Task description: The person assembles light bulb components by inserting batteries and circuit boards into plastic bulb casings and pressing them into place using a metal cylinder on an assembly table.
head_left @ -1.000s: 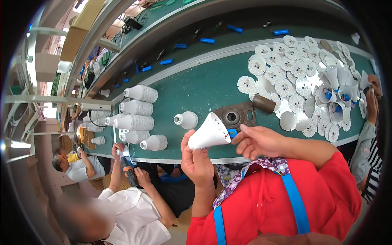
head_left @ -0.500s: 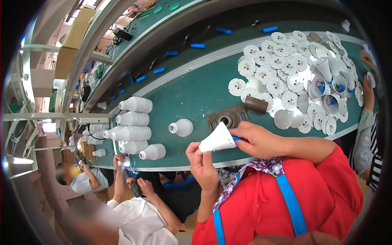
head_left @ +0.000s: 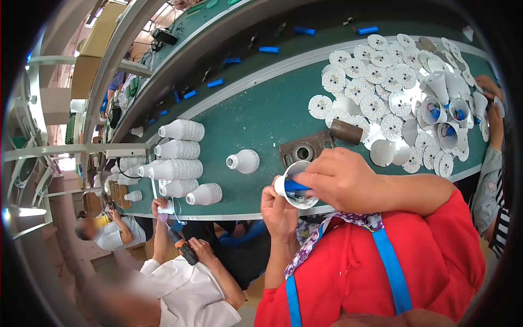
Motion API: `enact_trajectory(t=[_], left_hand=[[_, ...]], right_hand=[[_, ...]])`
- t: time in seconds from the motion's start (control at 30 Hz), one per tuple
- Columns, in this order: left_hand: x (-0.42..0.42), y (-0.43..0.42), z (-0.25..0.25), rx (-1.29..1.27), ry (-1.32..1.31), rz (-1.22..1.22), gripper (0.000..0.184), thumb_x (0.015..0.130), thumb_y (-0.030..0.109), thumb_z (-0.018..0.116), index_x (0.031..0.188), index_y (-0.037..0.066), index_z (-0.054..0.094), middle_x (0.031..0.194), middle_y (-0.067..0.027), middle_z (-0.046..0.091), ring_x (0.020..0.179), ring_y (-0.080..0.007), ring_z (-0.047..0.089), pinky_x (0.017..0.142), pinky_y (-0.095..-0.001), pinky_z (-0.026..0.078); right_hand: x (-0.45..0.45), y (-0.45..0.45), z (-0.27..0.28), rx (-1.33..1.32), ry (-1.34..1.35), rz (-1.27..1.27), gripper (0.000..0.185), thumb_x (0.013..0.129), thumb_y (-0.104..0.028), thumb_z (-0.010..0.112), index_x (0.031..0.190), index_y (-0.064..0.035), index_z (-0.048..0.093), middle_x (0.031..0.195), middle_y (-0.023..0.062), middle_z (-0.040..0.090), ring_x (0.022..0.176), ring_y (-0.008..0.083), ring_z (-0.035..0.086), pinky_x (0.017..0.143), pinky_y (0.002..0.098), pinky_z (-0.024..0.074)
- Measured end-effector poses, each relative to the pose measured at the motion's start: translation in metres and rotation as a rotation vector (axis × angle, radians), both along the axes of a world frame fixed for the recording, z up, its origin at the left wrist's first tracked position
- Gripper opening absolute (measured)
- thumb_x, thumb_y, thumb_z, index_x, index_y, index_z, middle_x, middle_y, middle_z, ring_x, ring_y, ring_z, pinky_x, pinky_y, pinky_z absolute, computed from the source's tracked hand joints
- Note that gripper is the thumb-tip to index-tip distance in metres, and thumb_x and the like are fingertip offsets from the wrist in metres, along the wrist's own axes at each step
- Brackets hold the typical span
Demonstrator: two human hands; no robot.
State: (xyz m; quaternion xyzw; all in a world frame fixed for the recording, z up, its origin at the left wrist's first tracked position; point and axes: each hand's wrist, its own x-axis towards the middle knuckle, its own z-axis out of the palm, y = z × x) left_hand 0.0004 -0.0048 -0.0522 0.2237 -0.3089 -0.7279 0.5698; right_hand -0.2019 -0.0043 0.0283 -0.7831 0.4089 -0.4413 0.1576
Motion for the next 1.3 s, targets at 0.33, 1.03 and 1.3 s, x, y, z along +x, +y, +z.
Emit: enact_trajectory(t=[0.33, 1.03, 1.3], left_hand=[[-0.009, 0.0, 0.009, 0.309, 0.056, 0.043, 0.014, 0.086, 0.003, 0.056, 0.093, 0.008, 0.045, 0.109, -0.0116, 0.054, 0.098, -0.0187, 0.056, 0.085, -0.0325, 0.049], [-0.048, -0.046, 0.019, 0.156, -0.572, -0.018, 0.026, 0.092, 0.014, 0.049, 0.112, -0.001, 0.058, 0.101, -0.0057, 0.06, 0.077, -0.0085, 0.056, 0.063, -0.0193, 0.045], [-0.029, -0.054, 0.015, 0.164, -0.385, -0.042, 0.03, 0.091, 0.019, 0.052, 0.111, -0.004, 0.056, 0.093, -0.006, 0.061, 0.069, -0.0083, 0.057, 0.058, -0.0199, 0.049]], right_hand=[[0.007, 0.004, 0.01, -0.098, 0.285, -0.007, 0.025, 0.066, -0.014, 0.057, 0.087, -0.0006, 0.06, 0.076, 0.0058, 0.052, 0.074, 0.0208, 0.051, 0.064, 0.0327, 0.0401], [-0.01, -0.072, 0.017, 0.209, 0.749, 0.197, 0.011, 0.059, -0.009, 0.065, 0.068, -0.0015, 0.064, 0.076, 0.0124, 0.06, 0.078, 0.0263, 0.056, 0.067, 0.0346, 0.0477], [0.011, -0.08, 0.021, 0.166, 0.738, 0.24, 0.009, 0.06, -0.011, 0.065, 0.067, -0.0049, 0.066, 0.077, 0.01, 0.062, 0.078, 0.0248, 0.056, 0.064, 0.033, 0.0481]])
